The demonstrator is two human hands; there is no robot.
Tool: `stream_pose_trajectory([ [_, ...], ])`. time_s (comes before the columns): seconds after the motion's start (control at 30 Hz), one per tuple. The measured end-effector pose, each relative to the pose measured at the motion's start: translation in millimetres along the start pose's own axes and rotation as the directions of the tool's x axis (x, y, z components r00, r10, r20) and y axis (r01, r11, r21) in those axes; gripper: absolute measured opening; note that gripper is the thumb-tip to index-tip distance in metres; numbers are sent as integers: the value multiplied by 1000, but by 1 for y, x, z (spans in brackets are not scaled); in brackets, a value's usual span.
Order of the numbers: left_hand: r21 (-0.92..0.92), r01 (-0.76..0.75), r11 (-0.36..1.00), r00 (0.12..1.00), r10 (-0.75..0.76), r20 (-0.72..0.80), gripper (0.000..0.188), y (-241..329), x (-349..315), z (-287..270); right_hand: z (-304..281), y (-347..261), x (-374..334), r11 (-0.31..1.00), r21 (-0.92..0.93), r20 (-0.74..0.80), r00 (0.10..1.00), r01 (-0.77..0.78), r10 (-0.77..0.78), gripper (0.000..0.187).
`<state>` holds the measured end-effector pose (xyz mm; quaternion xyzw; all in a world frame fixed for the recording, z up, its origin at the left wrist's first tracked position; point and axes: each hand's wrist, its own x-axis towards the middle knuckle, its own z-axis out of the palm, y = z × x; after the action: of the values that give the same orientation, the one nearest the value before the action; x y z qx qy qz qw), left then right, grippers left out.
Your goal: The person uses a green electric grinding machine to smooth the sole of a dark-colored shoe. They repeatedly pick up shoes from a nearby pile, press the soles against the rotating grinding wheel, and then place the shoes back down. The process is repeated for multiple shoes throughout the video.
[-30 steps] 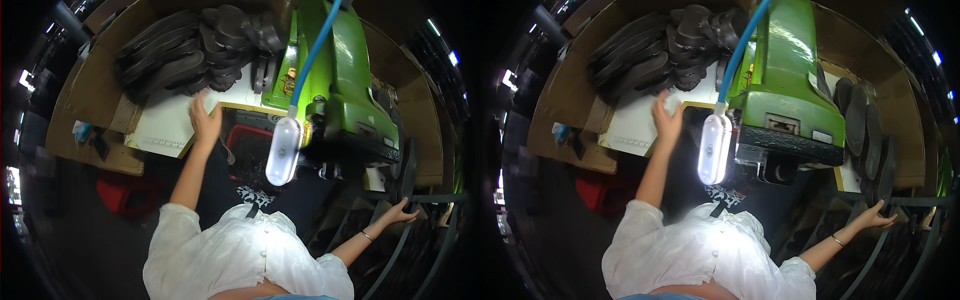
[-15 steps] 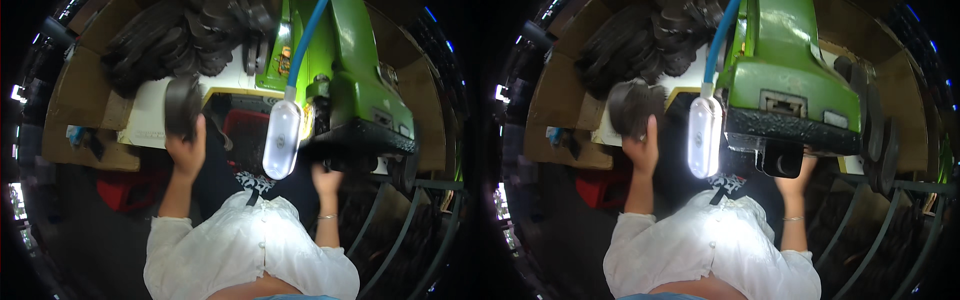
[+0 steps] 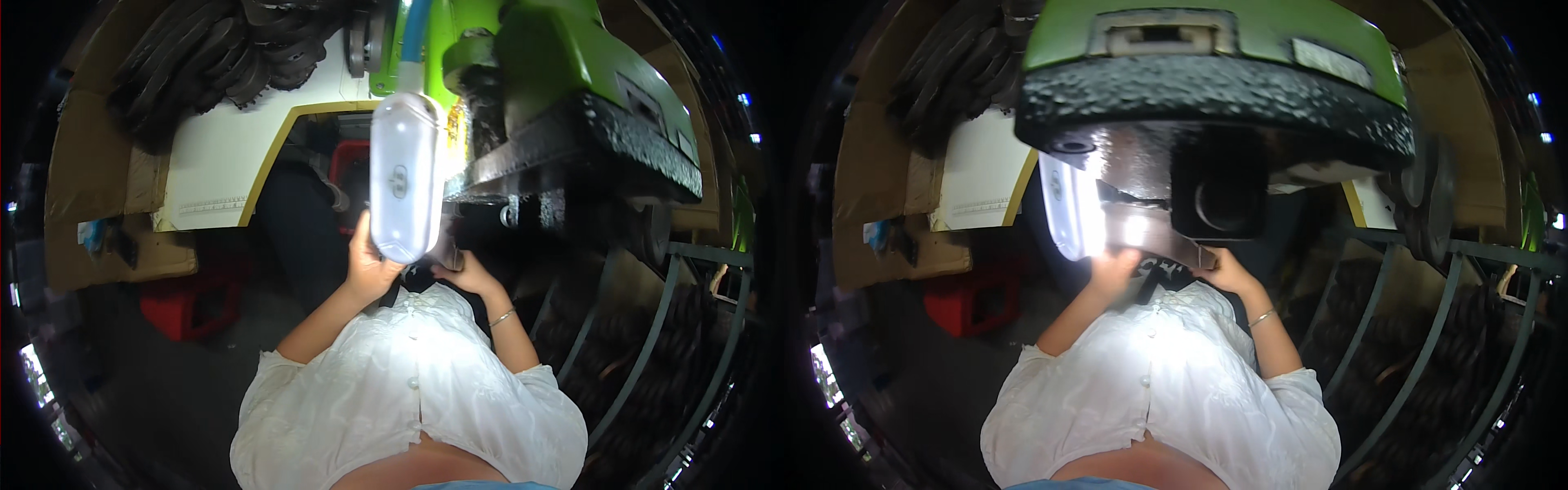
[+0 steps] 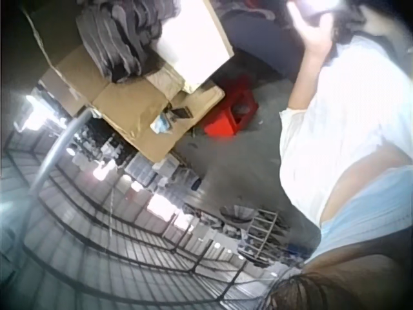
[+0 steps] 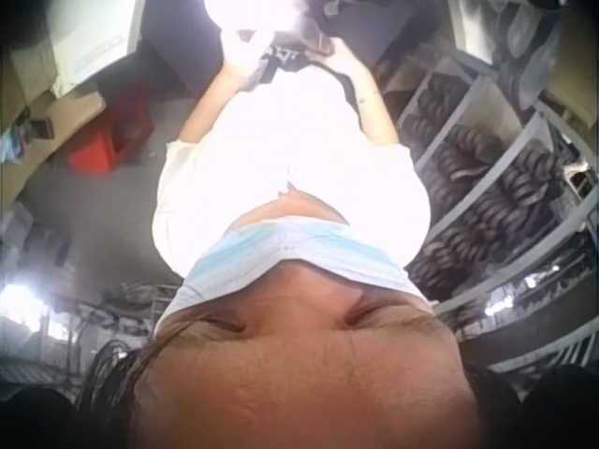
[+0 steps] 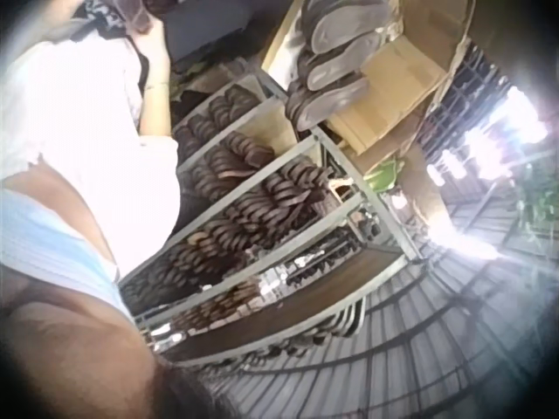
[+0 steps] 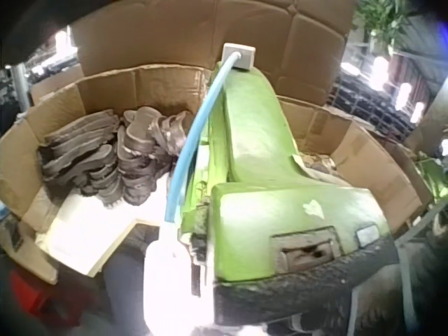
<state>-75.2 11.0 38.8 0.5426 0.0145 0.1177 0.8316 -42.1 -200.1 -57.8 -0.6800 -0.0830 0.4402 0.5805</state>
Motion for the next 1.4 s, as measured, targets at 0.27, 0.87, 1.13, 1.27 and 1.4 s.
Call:
stream_pose_trajectory([
  [0.27, 632, 10, 775, 976, -145, 163, 36, 19, 40, 51, 64, -6, 29, 980, -35, 163, 969, 194, -186, 43],
  [0.87, 184, 114, 976, 984, -137, 114, 20, 17, 18, 26, -85, 19, -74, 980, -179, -226, 973, -84, 42, 35],
  [1.13, 187, -34, 982, 993, 12, 114, 31, 3, 15, 30, -110, -81, -101, 626, 114, -814, 434, 771, -386, 47],
  [1.27, 243, 117, 963, 985, -144, 96, 35, 7, 5, 9, -106, -84, -89, 540, 239, -820, 465, 807, -333, 48],
  [1.4, 137, 94, 986, 994, -102, 49, 26, 15, 2, -4, -82, -95, -72, 463, 243, -841, 423, 852, -338, 48],
])
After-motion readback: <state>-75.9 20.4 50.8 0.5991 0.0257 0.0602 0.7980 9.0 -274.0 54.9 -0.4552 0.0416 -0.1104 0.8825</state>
